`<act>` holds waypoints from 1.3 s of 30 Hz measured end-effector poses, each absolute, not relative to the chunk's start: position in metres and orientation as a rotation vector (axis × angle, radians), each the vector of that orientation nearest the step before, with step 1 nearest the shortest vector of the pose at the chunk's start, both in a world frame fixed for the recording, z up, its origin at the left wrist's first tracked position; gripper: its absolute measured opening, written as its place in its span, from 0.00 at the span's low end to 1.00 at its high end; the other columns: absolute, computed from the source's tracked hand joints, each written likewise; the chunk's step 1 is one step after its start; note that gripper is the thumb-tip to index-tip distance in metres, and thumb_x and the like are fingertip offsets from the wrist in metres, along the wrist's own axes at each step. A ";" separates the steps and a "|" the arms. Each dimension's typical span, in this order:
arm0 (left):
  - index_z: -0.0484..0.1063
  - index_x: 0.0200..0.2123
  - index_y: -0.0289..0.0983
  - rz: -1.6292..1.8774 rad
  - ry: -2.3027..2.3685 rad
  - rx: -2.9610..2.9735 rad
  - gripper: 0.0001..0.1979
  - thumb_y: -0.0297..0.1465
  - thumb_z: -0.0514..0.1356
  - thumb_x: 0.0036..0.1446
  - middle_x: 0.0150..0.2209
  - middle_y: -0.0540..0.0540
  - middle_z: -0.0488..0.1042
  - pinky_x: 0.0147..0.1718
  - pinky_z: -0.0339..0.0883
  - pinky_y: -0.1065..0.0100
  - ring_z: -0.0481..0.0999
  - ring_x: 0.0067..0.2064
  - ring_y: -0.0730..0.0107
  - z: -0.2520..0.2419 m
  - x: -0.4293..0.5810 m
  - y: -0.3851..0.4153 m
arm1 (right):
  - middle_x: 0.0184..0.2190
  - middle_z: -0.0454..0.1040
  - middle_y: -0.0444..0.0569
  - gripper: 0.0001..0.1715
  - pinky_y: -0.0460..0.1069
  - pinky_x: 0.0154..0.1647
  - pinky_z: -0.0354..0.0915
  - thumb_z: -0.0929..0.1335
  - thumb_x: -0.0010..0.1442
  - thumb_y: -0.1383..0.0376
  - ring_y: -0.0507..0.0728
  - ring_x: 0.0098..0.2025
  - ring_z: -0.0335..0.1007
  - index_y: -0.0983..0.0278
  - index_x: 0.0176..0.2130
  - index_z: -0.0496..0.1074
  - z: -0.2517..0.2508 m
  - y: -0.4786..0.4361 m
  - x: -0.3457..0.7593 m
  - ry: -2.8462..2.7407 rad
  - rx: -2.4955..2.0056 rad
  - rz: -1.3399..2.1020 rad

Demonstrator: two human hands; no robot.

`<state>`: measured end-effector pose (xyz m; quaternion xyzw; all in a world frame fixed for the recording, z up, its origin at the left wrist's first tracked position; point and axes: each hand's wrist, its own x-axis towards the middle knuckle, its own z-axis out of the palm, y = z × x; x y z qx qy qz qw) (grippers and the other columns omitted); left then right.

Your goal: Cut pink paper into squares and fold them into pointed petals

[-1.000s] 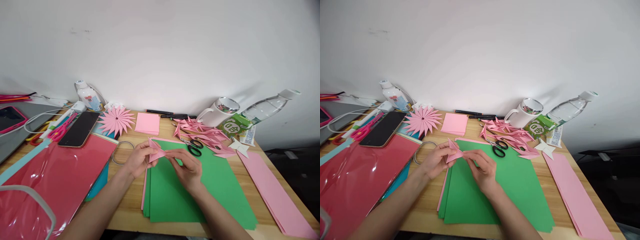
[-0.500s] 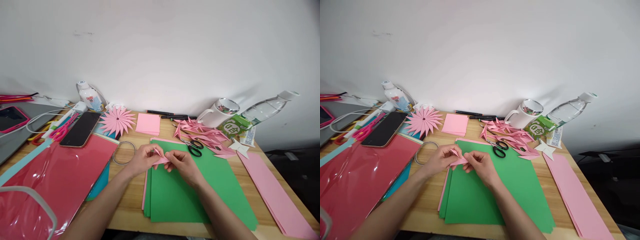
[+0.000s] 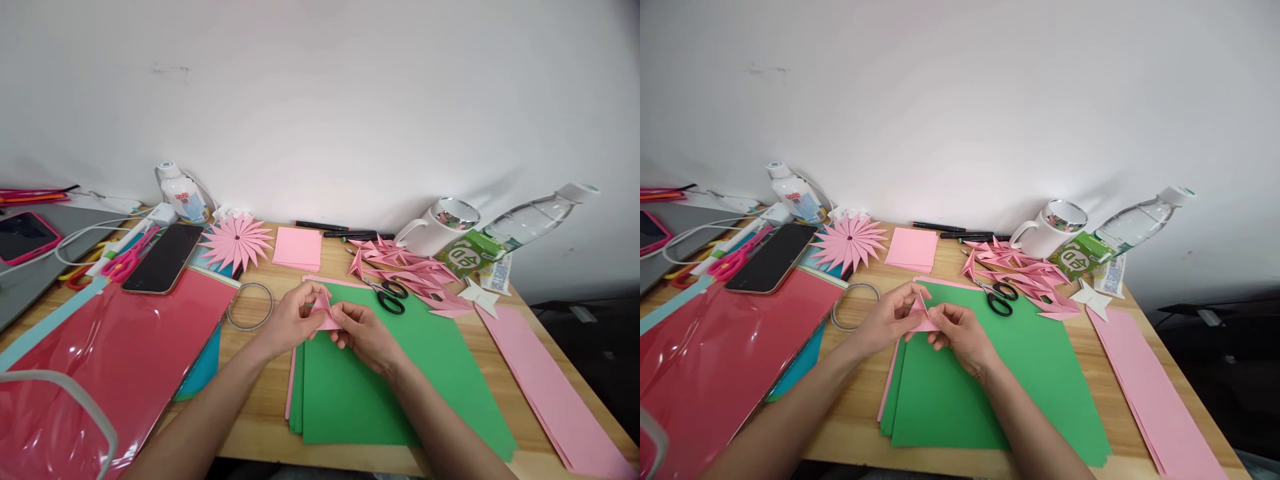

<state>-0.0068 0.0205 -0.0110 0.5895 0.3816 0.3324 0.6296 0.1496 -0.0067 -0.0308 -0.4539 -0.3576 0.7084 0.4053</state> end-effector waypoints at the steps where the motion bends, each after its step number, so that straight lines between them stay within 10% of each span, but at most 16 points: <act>1: 0.63 0.37 0.36 0.770 0.888 1.330 0.10 0.28 0.59 0.49 0.20 0.58 0.64 0.15 0.54 0.78 0.62 0.17 0.82 -0.011 -0.006 0.021 | 0.16 0.67 0.40 0.23 0.40 0.15 0.57 0.74 0.46 0.50 0.44 0.16 0.59 0.66 0.23 0.68 -0.032 -0.007 0.150 -0.860 -1.129 1.812; 11: 0.66 0.22 0.34 0.735 1.016 1.194 0.11 0.35 0.61 0.47 0.15 0.52 0.67 0.15 0.54 0.78 0.63 0.17 0.81 -0.011 -0.006 0.019 | 0.17 0.68 0.41 0.21 0.40 0.19 0.60 0.75 0.45 0.53 0.45 0.19 0.61 0.66 0.23 0.68 -0.031 -0.006 0.151 -0.752 -1.088 1.843; 39: 0.66 0.21 0.34 0.834 0.984 1.131 0.16 0.39 0.65 0.47 0.16 0.51 0.70 0.16 0.61 0.75 0.68 0.16 0.77 -0.016 -0.003 0.020 | 0.23 0.66 0.42 0.17 0.46 0.22 0.62 0.69 0.53 0.52 0.50 0.22 0.62 0.62 0.31 0.66 -0.031 -0.012 0.143 -1.186 -1.176 1.196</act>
